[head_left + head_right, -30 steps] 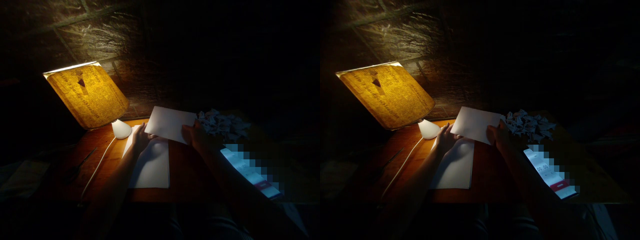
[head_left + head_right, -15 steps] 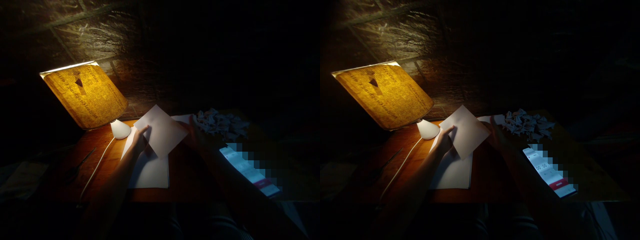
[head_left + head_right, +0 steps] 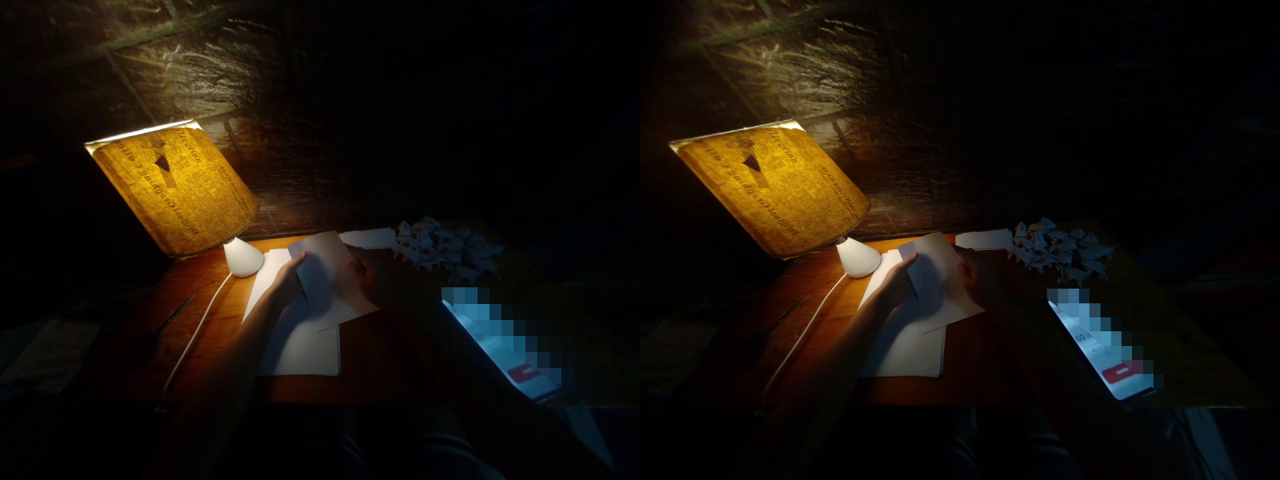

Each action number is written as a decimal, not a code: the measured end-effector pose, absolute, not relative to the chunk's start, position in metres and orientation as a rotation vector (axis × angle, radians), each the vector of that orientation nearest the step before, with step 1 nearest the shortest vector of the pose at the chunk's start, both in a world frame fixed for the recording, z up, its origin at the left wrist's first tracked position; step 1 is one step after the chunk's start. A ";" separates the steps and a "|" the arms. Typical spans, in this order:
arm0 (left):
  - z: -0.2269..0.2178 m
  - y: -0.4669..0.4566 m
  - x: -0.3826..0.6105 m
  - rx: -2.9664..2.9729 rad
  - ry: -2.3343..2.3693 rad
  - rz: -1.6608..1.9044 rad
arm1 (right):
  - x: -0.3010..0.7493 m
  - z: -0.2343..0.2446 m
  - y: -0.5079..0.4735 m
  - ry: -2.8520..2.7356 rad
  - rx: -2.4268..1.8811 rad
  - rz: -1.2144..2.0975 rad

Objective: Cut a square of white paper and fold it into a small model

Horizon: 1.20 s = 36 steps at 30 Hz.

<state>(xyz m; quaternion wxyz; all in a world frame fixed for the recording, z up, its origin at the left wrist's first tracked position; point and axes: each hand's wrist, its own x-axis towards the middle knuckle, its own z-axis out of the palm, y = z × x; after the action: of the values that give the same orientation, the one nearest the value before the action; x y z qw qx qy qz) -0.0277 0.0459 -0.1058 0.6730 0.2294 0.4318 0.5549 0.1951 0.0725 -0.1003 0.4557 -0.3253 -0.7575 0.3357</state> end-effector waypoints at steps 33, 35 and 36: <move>-0.089 0.032 -0.012 0.690 1.043 1.350 | 0.200 -0.082 0.058 -2.184 -0.677 0.780; -0.093 0.036 -0.013 0.652 1.039 1.330 | 0.199 -0.086 0.058 -2.217 -0.644 0.720; -0.094 0.038 -0.014 0.631 1.032 1.322 | 0.199 -0.088 0.059 -2.223 -0.636 0.706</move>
<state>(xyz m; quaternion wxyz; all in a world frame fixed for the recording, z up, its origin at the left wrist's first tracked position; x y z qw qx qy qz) -0.0135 0.0378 -0.0941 0.6246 0.2750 0.4498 0.5761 0.1987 0.0586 -0.0881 0.3541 -0.2460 -0.8600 0.2729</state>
